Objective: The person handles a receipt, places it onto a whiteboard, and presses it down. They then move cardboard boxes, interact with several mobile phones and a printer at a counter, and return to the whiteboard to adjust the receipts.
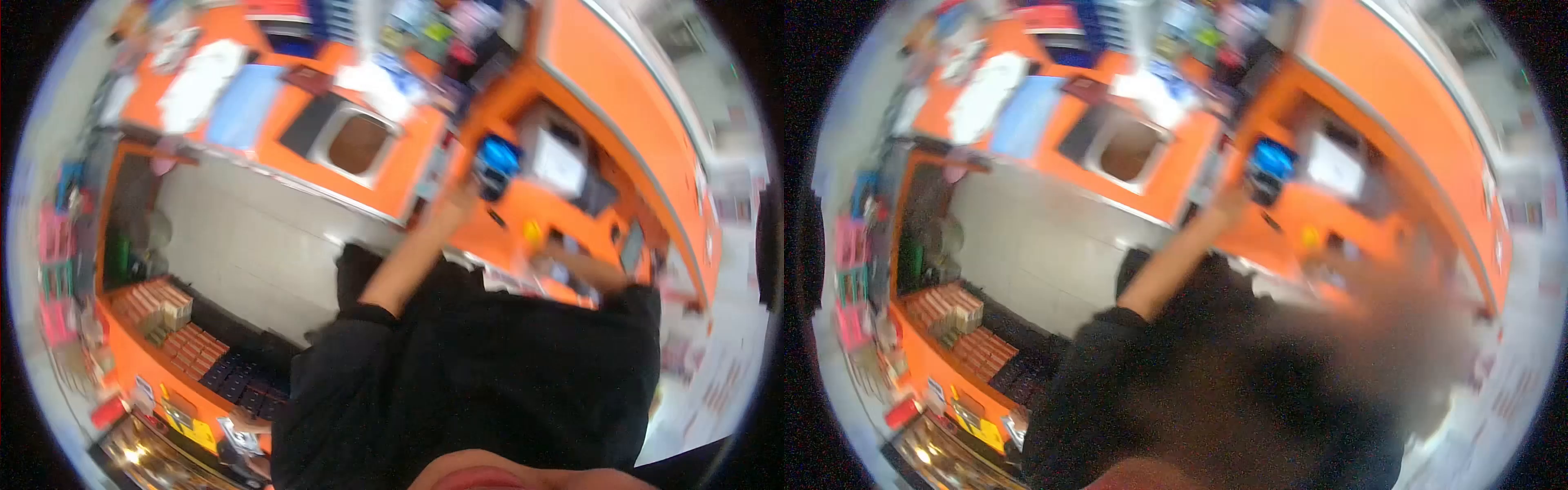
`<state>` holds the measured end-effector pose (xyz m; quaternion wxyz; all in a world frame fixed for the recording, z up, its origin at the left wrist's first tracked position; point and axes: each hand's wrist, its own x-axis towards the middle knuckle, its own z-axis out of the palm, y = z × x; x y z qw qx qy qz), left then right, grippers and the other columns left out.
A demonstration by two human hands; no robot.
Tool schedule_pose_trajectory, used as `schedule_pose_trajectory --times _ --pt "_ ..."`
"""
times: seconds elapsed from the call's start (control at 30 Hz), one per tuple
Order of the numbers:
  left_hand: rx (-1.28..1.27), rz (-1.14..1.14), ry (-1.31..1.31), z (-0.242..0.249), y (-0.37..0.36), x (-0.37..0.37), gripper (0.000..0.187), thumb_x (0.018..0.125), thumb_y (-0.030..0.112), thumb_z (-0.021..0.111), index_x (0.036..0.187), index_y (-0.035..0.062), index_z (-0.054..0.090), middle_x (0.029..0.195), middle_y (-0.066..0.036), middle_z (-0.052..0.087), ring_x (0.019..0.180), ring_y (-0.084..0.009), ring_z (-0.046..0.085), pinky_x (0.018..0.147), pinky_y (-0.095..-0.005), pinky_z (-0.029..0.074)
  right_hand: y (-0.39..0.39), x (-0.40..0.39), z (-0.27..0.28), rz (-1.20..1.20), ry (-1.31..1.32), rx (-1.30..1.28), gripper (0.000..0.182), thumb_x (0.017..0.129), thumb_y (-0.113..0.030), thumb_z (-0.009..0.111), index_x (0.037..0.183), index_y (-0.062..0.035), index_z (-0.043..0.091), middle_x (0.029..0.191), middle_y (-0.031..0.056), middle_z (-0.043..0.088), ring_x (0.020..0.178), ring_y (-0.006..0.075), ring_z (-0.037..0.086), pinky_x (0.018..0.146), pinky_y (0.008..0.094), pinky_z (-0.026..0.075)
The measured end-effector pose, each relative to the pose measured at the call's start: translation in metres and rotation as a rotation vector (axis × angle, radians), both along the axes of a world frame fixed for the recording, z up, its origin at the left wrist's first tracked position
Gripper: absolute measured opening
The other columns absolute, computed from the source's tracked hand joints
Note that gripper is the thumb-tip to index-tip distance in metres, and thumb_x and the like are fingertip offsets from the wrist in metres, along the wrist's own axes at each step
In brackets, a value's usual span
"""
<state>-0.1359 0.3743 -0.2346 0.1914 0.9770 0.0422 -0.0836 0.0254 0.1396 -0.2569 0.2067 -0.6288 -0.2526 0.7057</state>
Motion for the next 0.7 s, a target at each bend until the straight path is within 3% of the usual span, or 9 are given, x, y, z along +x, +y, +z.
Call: schedule_pose_trajectory --times 0.1,0.27,0.3,0.43,0.5,0.57,0.6,0.63,0.7 --pt "-0.473 -0.045 -0.120 0.006 0.019 -0.043 0.090 0.077 0.013 0.076 0.150 0.0151 0.023 0.146 -0.003 0.022 0.136 -0.0192 0.025 0.107 -0.0486 0.034 0.061 -0.078 0.059 0.184 -0.206 0.058 0.021 0.088 -0.002 0.055 0.108 -0.0030 0.062 0.094 0.0052 0.064 0.084 0.0157 0.063 0.072 0.0295 0.051" --pt "-1.696 -0.014 -0.307 0.086 0.116 -0.156 0.082 0.079 0.016 0.078 0.145 0.0108 0.030 0.135 -0.005 0.040 0.127 -0.0187 0.040 0.103 -0.0422 0.040 0.219 -0.147 0.182 0.357 -0.348 0.396 0.032 0.082 0.009 0.058 0.111 -0.0029 0.062 0.094 0.0022 0.063 0.086 0.0117 0.062 0.076 0.0244 0.050" --pt "-1.812 -0.006 -0.375 0.096 0.141 -0.179 0.080 0.079 0.016 0.078 0.145 0.0099 0.032 0.133 -0.005 0.044 0.125 -0.0186 0.043 0.102 -0.0409 0.041 0.298 -0.198 0.261 0.353 -0.160 0.303 0.043 0.076 0.018 0.053 0.111 -0.0048 0.059 0.096 0.0021 0.061 0.088 0.0114 0.060 0.075 0.0251 0.050" --pt "-1.958 0.072 -0.605 0.134 0.254 -0.270 0.071 0.082 0.017 0.076 0.141 0.0069 0.037 0.124 -0.006 0.056 0.116 -0.0170 0.053 0.096 -0.0355 0.046 0.470 -0.275 0.309 0.440 -0.595 0.700 0.036 0.075 0.015 0.056 0.105 -0.0056 0.054 0.086 0.0012 0.054 0.080 0.0105 0.056 0.071 0.0247 0.049" --pt "-1.706 0.330 -0.752 0.165 0.323 -0.336 0.080 0.085 0.014 0.072 0.150 0.0068 0.026 0.128 -0.007 0.054 0.117 -0.0176 0.051 0.101 -0.0346 0.042 0.561 -0.328 0.326 0.411 -0.452 0.673 0.038 0.075 0.013 0.058 0.107 -0.0061 0.053 0.086 -0.0001 0.054 0.078 0.0102 0.055 0.071 0.0238 0.049" --pt "-1.435 0.441 -1.023 0.135 0.390 -0.382 0.094 0.081 0.011 0.070 0.155 0.0069 0.012 0.152 -0.011 0.028 0.139 -0.0205 0.030 0.113 -0.0360 0.026 0.651 -0.341 0.273 0.355 -0.320 0.770 0.039 0.076 0.010 0.061 0.111 -0.0062 0.051 0.084 -0.0003 0.053 0.077 0.0102 0.055 0.071 0.0247 0.049" --pt "-1.640 0.488 -0.936 0.150 0.420 -0.427 0.101 0.079 0.008 0.068 0.157 0.0079 0.004 0.160 -0.012 0.014 0.146 -0.0212 0.017 0.117 -0.0366 0.019 0.700 -0.365 0.267 0.477 -0.344 0.775 0.041 0.077 0.008 0.062 0.113 -0.0071 0.051 0.086 0.0000 0.054 0.079 0.0105 0.056 0.072 0.0251 0.049" --pt "-1.521 0.756 -0.788 0.180 0.452 -0.480 0.104 0.080 0.008 0.067 0.157 0.0120 -0.004 0.163 -0.013 0.006 0.148 -0.0240 0.008 0.119 -0.0393 0.012 0.755 -0.395 0.262 0.590 -0.366 0.782 0.042 0.079 0.007 0.062 0.116 -0.0081 0.050 0.088 0.0002 0.055 0.082 0.0108 0.057 0.074 0.0255 0.050" --pt "-1.544 0.573 -1.175 0.133 0.518 -0.528 0.106 0.082 0.016 0.070 0.157 0.0207 -0.004 0.164 -0.010 0.002 0.150 -0.0285 -0.002 0.120 -0.0452 0.003 0.857 -0.472 0.256 0.817 -0.341 0.689 0.054 0.079 0.006 0.061 0.127 -0.0109 0.045 0.117 0.0065 0.057 0.104 0.0109 0.058 0.089 0.0255 0.048"
